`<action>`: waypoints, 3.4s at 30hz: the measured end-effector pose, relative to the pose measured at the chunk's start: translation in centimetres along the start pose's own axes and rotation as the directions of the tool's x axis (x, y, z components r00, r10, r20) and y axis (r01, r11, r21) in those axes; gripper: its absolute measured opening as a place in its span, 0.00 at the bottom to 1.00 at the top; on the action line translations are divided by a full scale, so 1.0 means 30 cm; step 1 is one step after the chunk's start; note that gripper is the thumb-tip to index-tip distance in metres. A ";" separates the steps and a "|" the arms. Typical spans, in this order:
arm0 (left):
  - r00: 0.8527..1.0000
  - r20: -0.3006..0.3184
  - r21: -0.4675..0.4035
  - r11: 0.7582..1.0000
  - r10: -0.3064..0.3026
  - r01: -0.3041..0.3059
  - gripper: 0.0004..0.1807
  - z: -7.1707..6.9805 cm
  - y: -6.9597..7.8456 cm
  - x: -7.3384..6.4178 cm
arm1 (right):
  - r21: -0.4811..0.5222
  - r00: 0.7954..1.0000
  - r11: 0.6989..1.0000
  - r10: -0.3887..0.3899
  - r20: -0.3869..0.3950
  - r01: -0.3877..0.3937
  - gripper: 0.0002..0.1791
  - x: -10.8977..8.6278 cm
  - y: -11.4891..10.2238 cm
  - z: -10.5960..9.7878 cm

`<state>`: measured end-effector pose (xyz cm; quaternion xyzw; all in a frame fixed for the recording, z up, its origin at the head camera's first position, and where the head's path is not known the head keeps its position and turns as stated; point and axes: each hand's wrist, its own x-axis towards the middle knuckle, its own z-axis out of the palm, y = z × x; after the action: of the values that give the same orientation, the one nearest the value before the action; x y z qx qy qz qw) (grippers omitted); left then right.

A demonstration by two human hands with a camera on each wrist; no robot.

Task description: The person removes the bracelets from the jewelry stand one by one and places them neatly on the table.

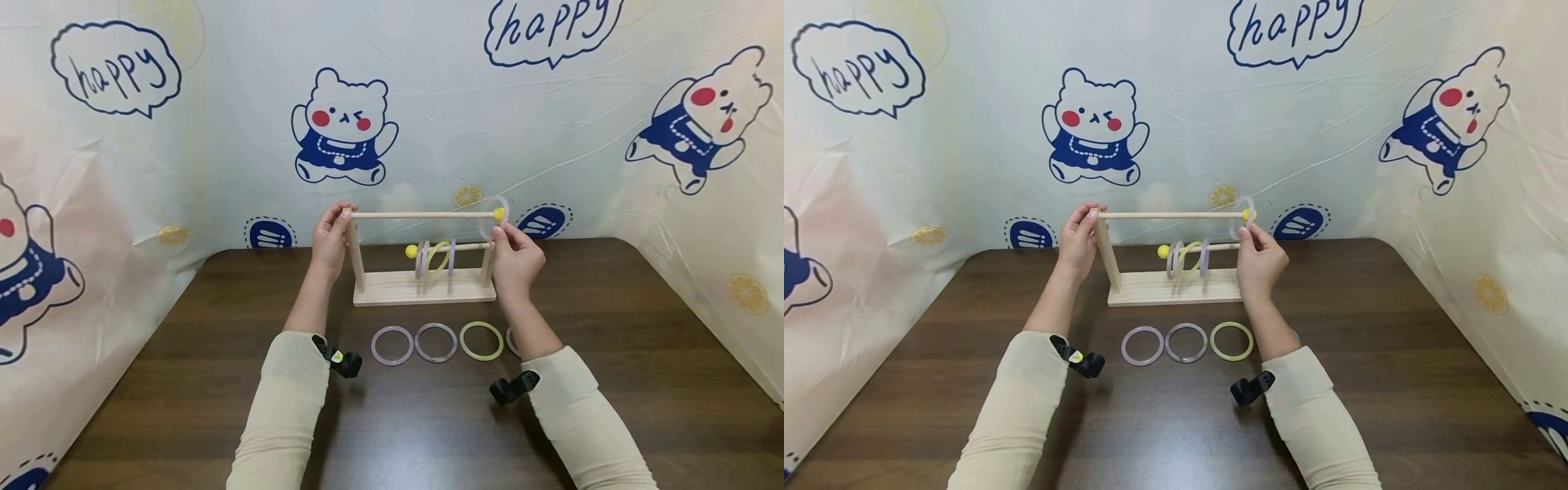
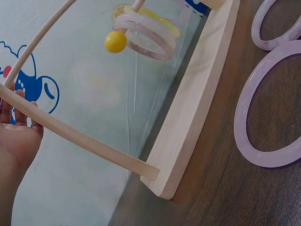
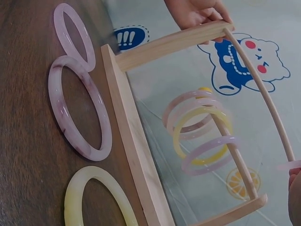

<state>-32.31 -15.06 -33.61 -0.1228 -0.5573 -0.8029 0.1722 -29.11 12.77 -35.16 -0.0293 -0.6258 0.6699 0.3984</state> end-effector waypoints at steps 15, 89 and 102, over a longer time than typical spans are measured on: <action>1.000 0.000 -0.004 1.000 -0.002 0.002 0.05 0.004 0.003 -0.001 | -0.010 1.000 1.000 0.007 -0.008 -0.007 0.11 0.001 -0.031 -0.016; 1.000 -0.007 0.016 1.000 -0.004 0.004 0.05 0.012 0.000 -0.007 | 0.325 0.896 0.843 0.442 0.039 -0.429 0.08 0.062 -0.004 -0.223; 1.000 -0.018 0.048 0.999 -0.012 0.013 0.17 0.015 0.003 -0.018 | 0.252 0.870 0.835 0.486 0.078 -0.489 0.08 0.068 0.001 -0.267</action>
<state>-31.77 -14.59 -33.58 -0.1081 -0.5758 -0.7913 0.1751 -26.20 20.48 -35.96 -0.1308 -0.5053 0.8263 0.2116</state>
